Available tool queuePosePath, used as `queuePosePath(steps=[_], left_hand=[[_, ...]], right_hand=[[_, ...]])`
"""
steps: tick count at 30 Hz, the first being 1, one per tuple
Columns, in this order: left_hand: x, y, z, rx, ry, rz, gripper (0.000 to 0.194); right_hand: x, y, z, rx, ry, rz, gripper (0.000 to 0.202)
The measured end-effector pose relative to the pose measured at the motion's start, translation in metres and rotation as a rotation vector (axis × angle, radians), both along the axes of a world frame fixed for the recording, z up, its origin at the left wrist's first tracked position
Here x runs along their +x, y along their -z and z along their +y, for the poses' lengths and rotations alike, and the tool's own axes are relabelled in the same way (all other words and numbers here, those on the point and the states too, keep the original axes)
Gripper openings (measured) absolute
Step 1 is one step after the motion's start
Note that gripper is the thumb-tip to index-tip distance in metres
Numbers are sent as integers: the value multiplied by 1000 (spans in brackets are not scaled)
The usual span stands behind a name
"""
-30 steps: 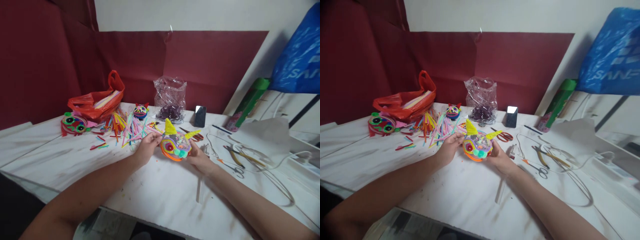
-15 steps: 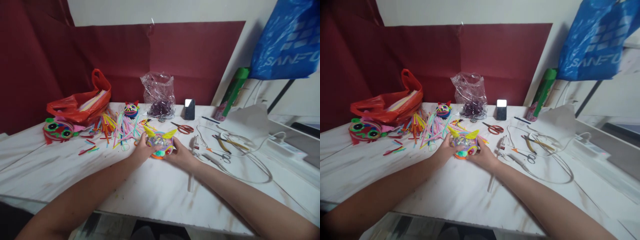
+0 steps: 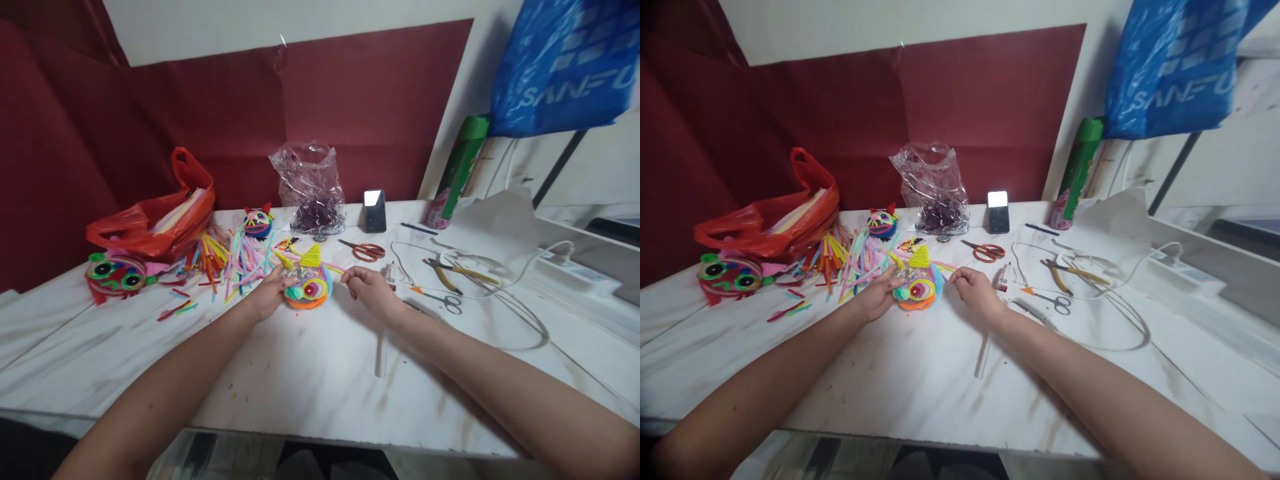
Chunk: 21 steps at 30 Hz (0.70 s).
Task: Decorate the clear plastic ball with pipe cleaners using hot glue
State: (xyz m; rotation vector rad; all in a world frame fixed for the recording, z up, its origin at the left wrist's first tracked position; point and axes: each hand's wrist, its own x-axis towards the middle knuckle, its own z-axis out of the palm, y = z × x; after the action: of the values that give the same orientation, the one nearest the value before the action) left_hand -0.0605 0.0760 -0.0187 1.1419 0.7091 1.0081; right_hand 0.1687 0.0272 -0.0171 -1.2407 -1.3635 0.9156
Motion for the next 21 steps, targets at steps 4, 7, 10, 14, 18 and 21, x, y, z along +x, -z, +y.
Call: queuePosePath(steps=[4, 7, 10, 14, 18, 21], left_hand=[[-4, 1, 3, -3, 12, 8, 68], [-4, 1, 3, 1, 27, 6, 68], [-5, 1, 3, 8, 34, -3, 69], [-5, 1, 3, 9, 43, 3, 69], [-4, 0, 2, 6, 38, 5, 72], [-3, -1, 2, 9, 46, 3, 72]], right_hand=[[-3, -6, -5, 14, 33, -29, 16], [-5, -5, -4, 56, 49, -43, 16], [-6, -2, -4, 105, 53, -65, 12], [-8, 4, -9, 251, 27, -206, 11], [-9, 8, -17, 611, -78, -463, 24], [-11, 11, -19, 763, -139, -567, 33]])
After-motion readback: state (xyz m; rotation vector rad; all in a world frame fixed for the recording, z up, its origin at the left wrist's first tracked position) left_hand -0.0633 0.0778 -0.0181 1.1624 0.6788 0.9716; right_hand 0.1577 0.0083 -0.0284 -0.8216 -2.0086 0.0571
